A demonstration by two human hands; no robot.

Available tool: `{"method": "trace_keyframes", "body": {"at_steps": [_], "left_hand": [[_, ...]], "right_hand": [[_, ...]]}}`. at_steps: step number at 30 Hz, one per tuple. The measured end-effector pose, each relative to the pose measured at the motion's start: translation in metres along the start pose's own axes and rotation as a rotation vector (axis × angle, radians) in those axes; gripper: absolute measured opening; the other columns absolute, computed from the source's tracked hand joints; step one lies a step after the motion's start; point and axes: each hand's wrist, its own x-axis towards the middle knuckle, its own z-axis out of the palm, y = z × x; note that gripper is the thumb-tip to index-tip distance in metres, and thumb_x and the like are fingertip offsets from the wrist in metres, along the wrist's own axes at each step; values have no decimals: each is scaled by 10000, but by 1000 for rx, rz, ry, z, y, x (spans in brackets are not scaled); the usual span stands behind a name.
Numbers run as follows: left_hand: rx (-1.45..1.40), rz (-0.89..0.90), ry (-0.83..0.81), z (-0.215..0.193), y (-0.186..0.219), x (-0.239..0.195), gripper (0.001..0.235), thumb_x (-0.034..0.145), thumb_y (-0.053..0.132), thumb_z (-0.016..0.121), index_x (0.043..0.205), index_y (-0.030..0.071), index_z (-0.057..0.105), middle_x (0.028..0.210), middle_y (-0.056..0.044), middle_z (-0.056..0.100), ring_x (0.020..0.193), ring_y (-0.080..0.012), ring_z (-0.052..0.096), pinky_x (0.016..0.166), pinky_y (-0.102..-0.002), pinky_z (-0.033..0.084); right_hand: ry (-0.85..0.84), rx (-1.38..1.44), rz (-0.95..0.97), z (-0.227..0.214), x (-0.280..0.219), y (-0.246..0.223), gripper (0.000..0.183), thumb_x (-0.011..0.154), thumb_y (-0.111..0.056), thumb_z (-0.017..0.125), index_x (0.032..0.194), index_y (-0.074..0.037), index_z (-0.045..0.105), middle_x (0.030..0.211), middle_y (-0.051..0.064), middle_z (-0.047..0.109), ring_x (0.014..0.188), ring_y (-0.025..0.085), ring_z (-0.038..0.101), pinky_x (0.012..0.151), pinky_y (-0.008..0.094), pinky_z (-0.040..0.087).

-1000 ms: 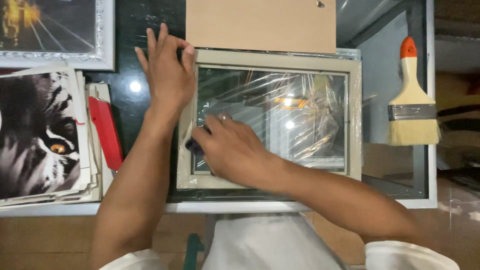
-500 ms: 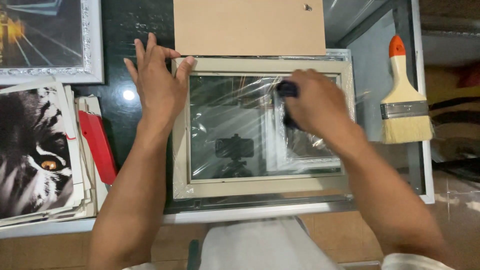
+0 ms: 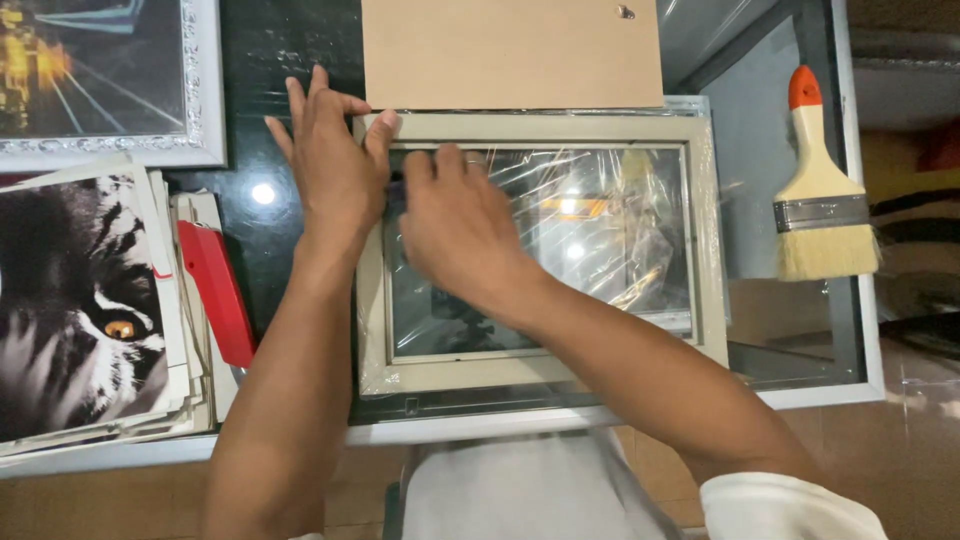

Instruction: Wiping down the surface of a picture frame with a cloth.

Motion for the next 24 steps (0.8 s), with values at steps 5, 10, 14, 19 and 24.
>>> {"method": "trace_keyframes", "body": {"at_steps": [5, 10, 14, 19, 24], "left_hand": [[-62, -17, -8, -10, 6, -1, 237, 962, 187, 795, 1012, 49, 609, 1512, -333, 473, 1467, -510, 291, 1167, -668, 89], [-6, -38, 25, -1, 4, 0, 245, 963, 210, 812, 1012, 82, 609, 1518, -310, 477, 1470, -490, 271, 1166, -676, 73], [-21, -47, 32, -4, 8, 4, 247, 953, 251, 803, 1006, 91, 623, 1526, -309, 450, 1476, -504, 249, 1166, -687, 58], [-20, -41, 7, -2, 11, 0, 228, 966, 234, 793, 1021, 86, 629, 1516, -342, 444, 1468, -525, 228, 1148, -708, 49], [-6, -55, -8, -5, 13, 1, 238, 971, 278, 774, 1022, 87, 641, 1520, -317, 453, 1472, -511, 231, 1150, -701, 43]], "right_hand": [[-31, 95, 107, -12, -9, 28, 325, 847, -146, 627, 1152, -35, 605, 1057, 214, 597, 937, 412, 608, 760, 526, 511], [-177, 15, 419, -75, -57, 108, 410, 927, -122, 618, 1333, -74, 581, 1146, 143, 575, 983, 294, 595, 823, 463, 527], [95, -141, 376, -75, -77, 146, 354, 886, -77, 687, 1222, 17, 630, 1073, 255, 605, 913, 440, 606, 790, 515, 499], [102, -103, 231, -27, -53, 64, 397, 820, -94, 704, 1201, -13, 625, 1070, 227, 624, 956, 390, 598, 747, 503, 526], [98, -51, -167, 2, -46, -19, 393, 747, -156, 764, 1058, -19, 566, 986, 183, 516, 841, 355, 576, 653, 436, 542]]}}
